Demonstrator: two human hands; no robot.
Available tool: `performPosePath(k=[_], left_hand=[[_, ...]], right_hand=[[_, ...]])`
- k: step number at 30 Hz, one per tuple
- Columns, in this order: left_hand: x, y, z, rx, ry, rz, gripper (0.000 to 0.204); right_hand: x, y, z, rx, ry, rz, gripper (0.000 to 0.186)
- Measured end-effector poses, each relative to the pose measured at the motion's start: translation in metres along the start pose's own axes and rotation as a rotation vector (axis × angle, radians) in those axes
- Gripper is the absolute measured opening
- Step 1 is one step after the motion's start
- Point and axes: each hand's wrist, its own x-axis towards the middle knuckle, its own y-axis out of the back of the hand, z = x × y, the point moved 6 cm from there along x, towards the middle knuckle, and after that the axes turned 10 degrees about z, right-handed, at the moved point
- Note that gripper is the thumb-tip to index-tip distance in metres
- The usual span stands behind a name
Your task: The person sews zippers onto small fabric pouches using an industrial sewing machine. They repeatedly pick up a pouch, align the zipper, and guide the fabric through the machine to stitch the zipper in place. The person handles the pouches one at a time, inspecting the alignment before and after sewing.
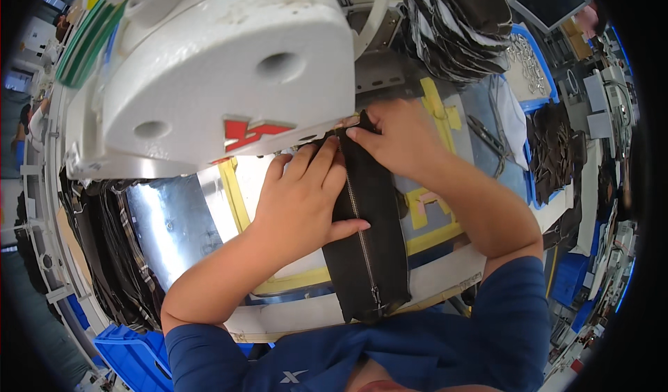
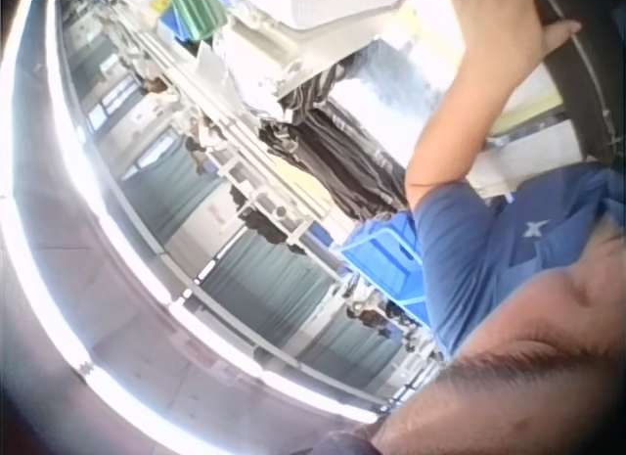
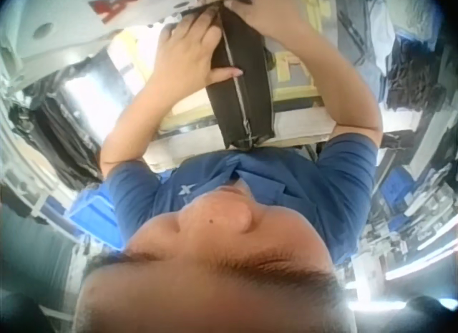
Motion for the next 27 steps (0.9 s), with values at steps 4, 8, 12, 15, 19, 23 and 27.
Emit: performPosePath(k=[4, 8, 12, 15, 19, 23, 27], left_hand=[[0.001, -0.002, 0.001, -0.022, 0.006, -0.016, 0.101], [-0.001, -0.006, 0.002, -0.025, -0.001, -0.018, 0.101], [-0.001, -0.005, 0.001, -0.013, 0.007, -0.011, 0.099], [-0.002, -0.007, 0.000, -0.024, 0.015, 0.000, 0.098], [-0.002, -0.007, 0.000, -0.047, 0.021, 0.014, 0.096], [-0.004, -0.006, -0.001, -0.050, 0.027, 0.021, 0.097], [-0.002, -0.006, -0.001, -0.067, 0.035, 0.018, 0.098]], right_hand=[[-0.002, 0.002, 0.000, 0.033, 0.039, 0.033, 0.034], [-0.003, 0.000, 0.000, 0.029, 0.002, -0.018, 0.030], [-0.020, 0.018, -0.013, 0.020, 0.234, 0.296, 0.031], [-0.044, 0.012, -0.026, -0.012, 0.605, 0.200, 0.033], [-0.057, -0.005, -0.028, -0.030, 0.671, 0.093, 0.033], [-0.057, -0.008, -0.030, -0.044, 0.694, 0.080, 0.032], [-0.058, -0.005, -0.030, -0.050, 0.665, 0.067, 0.033]])
